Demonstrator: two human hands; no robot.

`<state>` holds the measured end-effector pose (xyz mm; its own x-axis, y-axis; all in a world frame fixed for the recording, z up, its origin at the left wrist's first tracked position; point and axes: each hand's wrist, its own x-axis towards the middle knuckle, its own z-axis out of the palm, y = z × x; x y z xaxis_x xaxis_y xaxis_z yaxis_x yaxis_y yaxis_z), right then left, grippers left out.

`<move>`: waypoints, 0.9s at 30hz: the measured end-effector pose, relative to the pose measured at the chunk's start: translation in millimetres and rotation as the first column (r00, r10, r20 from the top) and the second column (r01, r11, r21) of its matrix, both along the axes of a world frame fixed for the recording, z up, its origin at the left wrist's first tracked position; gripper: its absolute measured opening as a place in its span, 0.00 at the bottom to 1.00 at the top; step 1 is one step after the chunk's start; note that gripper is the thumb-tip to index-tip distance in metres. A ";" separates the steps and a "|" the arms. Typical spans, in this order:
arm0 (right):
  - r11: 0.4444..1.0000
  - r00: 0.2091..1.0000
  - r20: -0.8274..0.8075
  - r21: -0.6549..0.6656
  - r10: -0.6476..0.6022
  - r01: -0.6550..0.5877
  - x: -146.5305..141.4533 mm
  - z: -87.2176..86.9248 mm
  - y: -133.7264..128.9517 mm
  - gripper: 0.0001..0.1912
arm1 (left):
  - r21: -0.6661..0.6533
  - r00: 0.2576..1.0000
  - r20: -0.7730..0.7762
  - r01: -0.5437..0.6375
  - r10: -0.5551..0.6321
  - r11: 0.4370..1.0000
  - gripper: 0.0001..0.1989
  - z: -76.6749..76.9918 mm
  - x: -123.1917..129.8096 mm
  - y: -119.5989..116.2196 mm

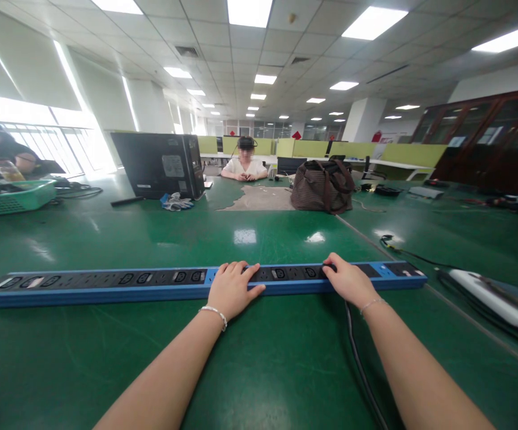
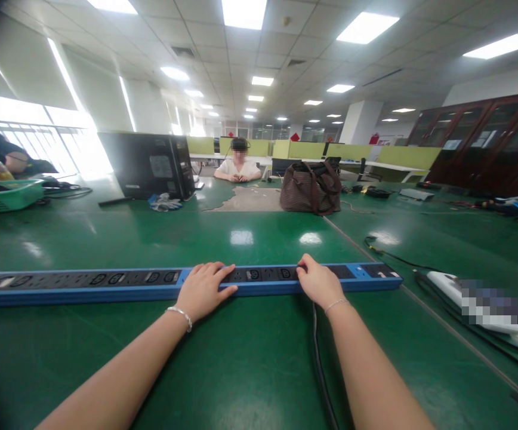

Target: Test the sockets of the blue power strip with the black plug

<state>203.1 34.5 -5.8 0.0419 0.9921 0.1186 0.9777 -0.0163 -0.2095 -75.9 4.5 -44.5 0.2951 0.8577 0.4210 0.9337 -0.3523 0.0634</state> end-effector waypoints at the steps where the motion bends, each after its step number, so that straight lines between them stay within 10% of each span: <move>1: 1.000 1.000 -0.011 -0.001 0.004 -0.004 0.4 0.4 0.5 0.13 | 0.002 1.000 0.000 0.000 0.000 1.000 0.25 -0.1 -0.1 0.0; 27: 0.992 0.990 -0.071 0.040 -0.120 0.123 -15.1 -7.5 -8.5 0.14 | 0.025 0.999 -0.033 0.021 -0.021 0.999 0.28 -2.7 -1.8 -0.3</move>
